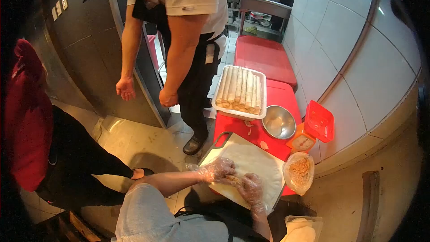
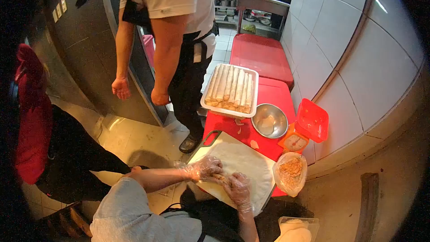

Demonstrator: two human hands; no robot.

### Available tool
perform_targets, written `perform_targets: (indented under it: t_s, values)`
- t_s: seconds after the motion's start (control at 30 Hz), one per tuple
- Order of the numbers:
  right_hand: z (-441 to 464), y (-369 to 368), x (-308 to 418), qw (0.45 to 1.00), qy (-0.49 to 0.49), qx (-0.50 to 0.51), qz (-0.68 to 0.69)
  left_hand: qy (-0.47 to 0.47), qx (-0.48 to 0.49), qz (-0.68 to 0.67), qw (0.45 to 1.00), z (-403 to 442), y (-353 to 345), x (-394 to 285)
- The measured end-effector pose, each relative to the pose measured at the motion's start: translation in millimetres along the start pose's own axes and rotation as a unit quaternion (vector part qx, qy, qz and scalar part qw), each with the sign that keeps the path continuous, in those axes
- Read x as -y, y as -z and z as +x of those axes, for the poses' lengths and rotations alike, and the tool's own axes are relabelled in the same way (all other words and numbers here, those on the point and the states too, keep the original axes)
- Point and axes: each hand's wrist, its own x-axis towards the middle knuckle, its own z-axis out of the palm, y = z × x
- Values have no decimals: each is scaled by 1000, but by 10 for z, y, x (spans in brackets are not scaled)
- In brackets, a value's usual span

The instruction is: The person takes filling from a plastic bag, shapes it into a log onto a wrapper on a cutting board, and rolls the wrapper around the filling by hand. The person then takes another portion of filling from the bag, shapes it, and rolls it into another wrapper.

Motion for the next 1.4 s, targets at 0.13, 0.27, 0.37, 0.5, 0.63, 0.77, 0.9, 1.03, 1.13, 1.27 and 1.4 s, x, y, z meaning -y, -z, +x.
perform_targets:
  t_s: [0.13,0.27,0.37,0.5,0.63,0.77,0.9,1.03,1.13,1.27,1.4]
  values:
    - [82,108,91,999,32,-11,-13,-33,-33,-50,998,-87,-19,105]
    - [166,134,173,999,37,14,-24,-9,-13,-47,999,-100,-12,117]
    - [157,35,73,998,41,28,-22,16,3,-61,998,-72,29,91]
    - [114,-3,99,999,17,35,-21,16,-5,-39,999,-121,9,109]
    - [164,197,243,999,-1,-24,-40,11,-60,-31,998,-46,46,-41]
    - [-7,139,69,1000,-19,23,-10,47,-14,-60,997,-130,-114,86]
    - [1,166,19,1000,16,17,-19,58,-27,-26,998,-52,-67,-25]
    - [-12,354,122,995,27,-45,-80,65,0,-17,998,-25,-158,-21]
    - [-220,213,-60,997,-1,-45,-60,89,55,-15,994,25,-105,-75]
    - [-218,222,-130,1000,-6,-19,-21,90,-23,21,995,120,-24,-298]
    - [-154,398,-34,991,-85,41,97,80,87,-69,991,80,-268,-66]
